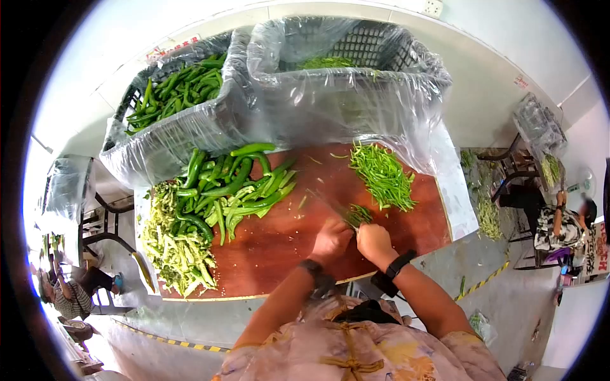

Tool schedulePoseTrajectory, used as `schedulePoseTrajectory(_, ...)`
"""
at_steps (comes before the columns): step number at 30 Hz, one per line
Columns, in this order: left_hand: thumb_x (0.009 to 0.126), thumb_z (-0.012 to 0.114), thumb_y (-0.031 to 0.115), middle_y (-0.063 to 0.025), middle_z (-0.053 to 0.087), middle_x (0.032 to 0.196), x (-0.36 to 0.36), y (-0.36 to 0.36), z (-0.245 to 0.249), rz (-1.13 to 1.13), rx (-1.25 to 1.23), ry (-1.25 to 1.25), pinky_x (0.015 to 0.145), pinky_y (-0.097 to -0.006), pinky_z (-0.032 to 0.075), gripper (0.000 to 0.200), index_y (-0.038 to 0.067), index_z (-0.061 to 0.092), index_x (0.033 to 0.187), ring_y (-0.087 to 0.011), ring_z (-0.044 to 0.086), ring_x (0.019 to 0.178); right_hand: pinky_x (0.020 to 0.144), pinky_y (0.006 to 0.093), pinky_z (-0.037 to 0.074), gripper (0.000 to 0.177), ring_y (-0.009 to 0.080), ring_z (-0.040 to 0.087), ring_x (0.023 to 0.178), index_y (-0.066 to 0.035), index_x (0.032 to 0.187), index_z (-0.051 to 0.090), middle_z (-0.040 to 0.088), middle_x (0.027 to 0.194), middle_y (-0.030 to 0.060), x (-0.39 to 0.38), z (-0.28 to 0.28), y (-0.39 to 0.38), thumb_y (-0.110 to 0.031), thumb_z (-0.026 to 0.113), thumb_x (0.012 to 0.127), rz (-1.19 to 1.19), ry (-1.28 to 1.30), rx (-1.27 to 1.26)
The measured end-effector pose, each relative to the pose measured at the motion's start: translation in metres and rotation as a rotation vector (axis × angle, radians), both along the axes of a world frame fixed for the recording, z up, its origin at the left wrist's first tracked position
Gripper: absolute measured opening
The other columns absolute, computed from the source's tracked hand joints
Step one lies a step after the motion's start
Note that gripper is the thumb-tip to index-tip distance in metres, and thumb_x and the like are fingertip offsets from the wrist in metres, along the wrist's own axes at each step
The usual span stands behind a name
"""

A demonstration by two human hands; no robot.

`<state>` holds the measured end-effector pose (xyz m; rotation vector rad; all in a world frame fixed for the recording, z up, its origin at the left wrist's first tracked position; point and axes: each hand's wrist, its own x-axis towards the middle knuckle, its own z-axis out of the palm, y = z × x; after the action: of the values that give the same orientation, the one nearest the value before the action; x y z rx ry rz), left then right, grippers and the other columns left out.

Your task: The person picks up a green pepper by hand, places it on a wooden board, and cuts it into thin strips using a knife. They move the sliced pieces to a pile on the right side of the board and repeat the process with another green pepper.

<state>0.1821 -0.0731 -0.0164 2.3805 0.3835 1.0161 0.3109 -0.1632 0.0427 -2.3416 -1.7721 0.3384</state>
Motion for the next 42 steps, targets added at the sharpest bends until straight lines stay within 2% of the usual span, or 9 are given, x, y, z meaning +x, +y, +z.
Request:
schedulePoseTrajectory(3, 0.070, 0.060, 0.007, -0.0066, 0.060, 0.088, -0.001, -0.001, -0.002, -0.029, -0.069, -0.083, 0.077, -0.0400, 0.045, 0.010, 0.007, 0.063, 0.080, -0.0271, 0.056, 0.089, 0.058, 0.0478, 0.050, 0.024, 0.0396, 0.061, 0.063, -0.001, 0.073, 0.061, 0.061, 0.066, 0.0208, 0.004, 0.010, 0.011, -0.022, 0.056, 0.084, -0.050, 0.010, 0.073)
schedulePoseTrajectory(5, 0.070, 0.061, 0.009, -0.0057, 0.061, 0.090, -0.005, -0.005, 0.006, 0.049, 0.010, 0.009, 0.081, -0.0414, 0.045, 0.014, 0.008, 0.066, 0.083, -0.0260, 0.057, 0.094, 0.058, 0.0482, 0.049, 0.024, 0.0399, 0.061, 0.062, -0.001, 0.074, 0.061, 0.061, 0.066, 0.0209, 0.012, 0.007, 0.004, -0.023, 0.056, 0.084, -0.082, 0.003, 0.111)
schedulePoseTrajectory(11, 0.070, 0.061, 0.008, -0.0043, 0.062, 0.093, -0.006, -0.009, 0.017, 0.121, 0.069, 0.054, 0.079, -0.0416, 0.046, 0.012, 0.009, 0.064, 0.081, -0.0258, 0.057, 0.093, 0.060, 0.0498, 0.048, 0.022, 0.0406, 0.060, 0.065, -0.001, 0.080, 0.060, 0.060, 0.066, 0.0216, -0.001, 0.035, -0.051, -0.022, 0.056, 0.084, -0.063, 0.032, -0.034)
schedulePoseTrajectory(17, 0.069, 0.064, 0.006, -0.0048, 0.061, 0.091, -0.007, -0.010, 0.019, 0.111, 0.068, 0.084, 0.075, -0.0375, 0.048, 0.011, 0.008, 0.063, 0.080, -0.0266, 0.057, 0.090, 0.062, 0.0502, 0.049, 0.023, 0.0413, 0.060, 0.066, 0.000, 0.079, 0.060, 0.061, 0.069, 0.0228, 0.000, 0.032, -0.073, -0.022, 0.054, 0.085, -0.081, 0.084, -0.114)
schedulePoseTrajectory(24, 0.069, 0.064, 0.005, -0.0055, 0.060, 0.090, -0.006, -0.007, 0.014, 0.098, 0.073, 0.075, 0.075, -0.0377, 0.049, 0.010, 0.008, 0.062, 0.079, -0.0276, 0.058, 0.088, 0.063, 0.0504, 0.049, 0.025, 0.0421, 0.060, 0.068, 0.001, 0.075, 0.060, 0.060, 0.069, 0.0240, -0.001, 0.030, -0.070, -0.021, 0.053, 0.085, -0.099, 0.126, -0.121)
schedulePoseTrajectory(26, 0.069, 0.064, 0.005, -0.0056, 0.061, 0.090, -0.007, -0.005, 0.011, 0.081, 0.073, 0.068, 0.075, -0.0375, 0.049, 0.011, 0.008, 0.062, 0.080, -0.0273, 0.058, 0.088, 0.064, 0.0503, 0.049, 0.025, 0.0424, 0.060, 0.068, 0.001, 0.074, 0.060, 0.060, 0.069, 0.0240, 0.005, 0.016, -0.064, -0.020, 0.053, 0.085, -0.002, 0.131, -0.121)
schedulePoseTrajectory(33, 0.071, 0.061, 0.003, -0.0081, 0.061, 0.091, -0.007, -0.005, 0.008, 0.045, -0.028, 0.047, 0.076, -0.0365, 0.050, 0.016, 0.006, 0.064, 0.086, -0.0279, 0.058, 0.088, 0.063, 0.0497, 0.049, 0.027, 0.0412, 0.061, 0.068, 0.000, 0.072, 0.061, 0.061, 0.069, 0.0229, -0.008, 0.003, 0.021, -0.021, 0.053, 0.086, -0.072, 0.055, -0.012)
schedulePoseTrajectory(40, 0.071, 0.059, 0.003, -0.0076, 0.061, 0.095, -0.011, -0.004, 0.007, 0.010, -0.049, 0.009, 0.077, -0.0362, 0.049, 0.019, 0.005, 0.065, 0.088, -0.0277, 0.058, 0.092, 0.061, 0.0497, 0.048, 0.023, 0.0405, 0.060, 0.065, 0.000, 0.077, 0.060, 0.061, 0.067, 0.0215, 0.020, 0.022, -0.009, -0.021, 0.055, 0.085, -0.121, 0.037, 0.054)
schedulePoseTrajectory(42, 0.070, 0.059, 0.003, -0.0071, 0.061, 0.095, -0.013, -0.002, 0.011, -0.014, -0.069, -0.018, 0.078, -0.0371, 0.048, 0.019, 0.005, 0.065, 0.089, -0.0275, 0.058, 0.093, 0.060, 0.0495, 0.048, 0.022, 0.0403, 0.060, 0.065, 0.000, 0.079, 0.059, 0.060, 0.067, 0.0209, 0.016, 0.033, -0.029, -0.021, 0.055, 0.085, -0.063, 0.043, 0.019)
